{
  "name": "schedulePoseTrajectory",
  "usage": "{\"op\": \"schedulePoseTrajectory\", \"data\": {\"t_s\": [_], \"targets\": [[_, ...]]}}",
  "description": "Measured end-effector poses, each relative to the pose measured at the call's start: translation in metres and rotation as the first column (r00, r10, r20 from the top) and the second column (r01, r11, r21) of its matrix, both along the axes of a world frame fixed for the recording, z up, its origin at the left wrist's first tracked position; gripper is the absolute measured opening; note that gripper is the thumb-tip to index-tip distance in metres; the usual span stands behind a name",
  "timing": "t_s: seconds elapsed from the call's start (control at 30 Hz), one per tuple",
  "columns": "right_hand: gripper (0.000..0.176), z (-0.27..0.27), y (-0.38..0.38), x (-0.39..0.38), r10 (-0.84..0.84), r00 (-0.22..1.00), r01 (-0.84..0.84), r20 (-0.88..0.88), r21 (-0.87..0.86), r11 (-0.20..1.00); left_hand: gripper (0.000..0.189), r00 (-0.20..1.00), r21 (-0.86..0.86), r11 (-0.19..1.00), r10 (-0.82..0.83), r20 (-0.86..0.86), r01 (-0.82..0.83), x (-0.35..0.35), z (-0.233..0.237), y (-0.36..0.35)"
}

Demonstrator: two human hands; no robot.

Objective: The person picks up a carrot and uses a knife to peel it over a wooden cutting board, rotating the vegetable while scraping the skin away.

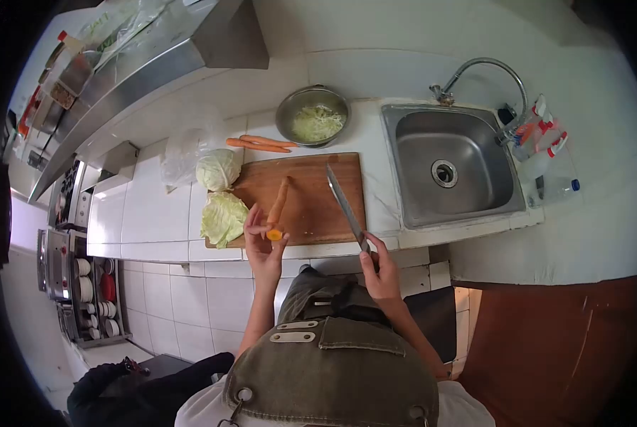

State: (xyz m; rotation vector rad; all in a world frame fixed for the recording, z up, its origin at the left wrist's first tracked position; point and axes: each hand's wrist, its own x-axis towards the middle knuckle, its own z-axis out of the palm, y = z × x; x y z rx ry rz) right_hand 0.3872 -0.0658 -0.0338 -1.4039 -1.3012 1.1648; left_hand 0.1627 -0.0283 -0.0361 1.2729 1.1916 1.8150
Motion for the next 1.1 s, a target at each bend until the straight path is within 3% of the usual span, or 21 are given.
{"op": "schedulePoseTrajectory", "data": {"t_s": [0.03,0.1,0.13,0.17,0.23,0.3,0.37,0.53,0.67,0.73,0.83,0.9,0.93,1.0,1.03,1.07,1.1], "targets": [[0.039,0.001,0.002,-0.004,0.046,0.997,-0.047,0.055,0.016,0.999,0.036,1.000,-0.005,1.000,0.012,0.000,-0.012,-0.003,-0.004,-0.006],[0.039,0.004,0.003,-0.013,0.086,0.996,-0.086,0.038,0.006,0.996,0.035,0.951,-0.275,0.959,0.021,0.309,0.068,-0.011,-0.018,-0.019],[0.039,0.005,0.005,-0.019,0.113,0.993,-0.113,0.021,0.005,0.994,0.037,0.924,-0.426,0.893,0.033,0.382,0.144,-0.018,-0.024,-0.023],[0.039,0.004,0.006,-0.024,0.125,0.992,-0.125,0.022,0.001,0.992,0.037,0.923,-0.430,0.893,0.047,0.383,0.133,-0.022,-0.029,-0.025],[0.039,0.003,0.008,-0.033,0.162,0.987,-0.162,0.016,0.041,0.986,0.038,0.781,-0.382,0.845,-0.066,0.621,0.375,-0.027,-0.031,-0.026],[0.039,0.005,0.009,-0.038,0.193,0.981,-0.194,0.036,0.029,0.981,0.040,0.748,-0.377,0.815,-0.101,0.656,0.441,-0.032,-0.030,-0.025],[0.040,0.010,0.010,-0.042,0.220,0.974,-0.222,0.058,0.019,0.975,0.039,0.511,-0.297,0.759,-0.054,0.858,0.580,-0.034,-0.015,-0.023],[0.039,0.016,0.007,-0.041,0.195,0.979,-0.195,0.052,-0.004,0.981,0.041,0.580,-0.322,0.771,-0.073,0.812,0.549,-0.023,-0.009,-0.016],[0.039,0.015,0.005,-0.035,0.201,0.975,-0.200,0.090,-0.026,0.980,0.036,0.491,-0.271,0.741,-0.090,0.866,0.614,-0.024,-0.047,-0.008],[0.039,0.009,0.003,-0.032,0.212,0.976,-0.215,-0.046,-0.074,0.974,0.038,0.473,-0.256,0.712,-0.120,0.873,0.653,-0.021,-0.044,-0.007],[0.040,0.016,0.003,-0.033,0.284,0.958,-0.286,-0.035,-0.068,0.956,0.035,0.434,-0.296,0.681,-0.034,0.900,0.669,-0.015,-0.035,-0.003],[0.040,0.015,0.003,-0.035,0.285,0.955,-0.292,-0.084,-0.081,0.953,0.034,0.241,-0.096,0.691,-0.116,0.964,0.717,-0.013,-0.034,-0.002],[0.040,0.014,0.003,-0.036,0.290,0.948,-0.303,-0.133,-0.093,0.948,0.034,0.241,-0.097,0.688,-0.116,0.964,0.719,-0.012,-0.033,0.000],[0.038,0.015,0.005,-0.038,0.269,0.955,-0.282,-0.123,-0.103,0.954,0.033,0.393,-0.266,0.678,-0.036,0.919,0.685,-0.011,-0.032,0.002],[0.036,0.015,0.006,-0.038,0.252,0.961,-0.264,-0.113,-0.111,0.958,0.033,0.393,-0.266,0.679,-0.037,0.919,0.685,-0.014,-0.039,0.002],[0.036,0.012,0.007,-0.038,0.253,0.961,-0.265,-0.113,-0.111,0.958,0.031,0.565,-0.367,0.673,-0.091,0.820,0.642,-0.019,-0.051,0.004],[0.033,0.007,0.008,-0.038,0.225,0.974,-0.224,-0.001,-0.079,0.971,0.029,0.712,-0.458,0.674,-0.145,0.687,0.580,-0.021,-0.050,0.005]]}}
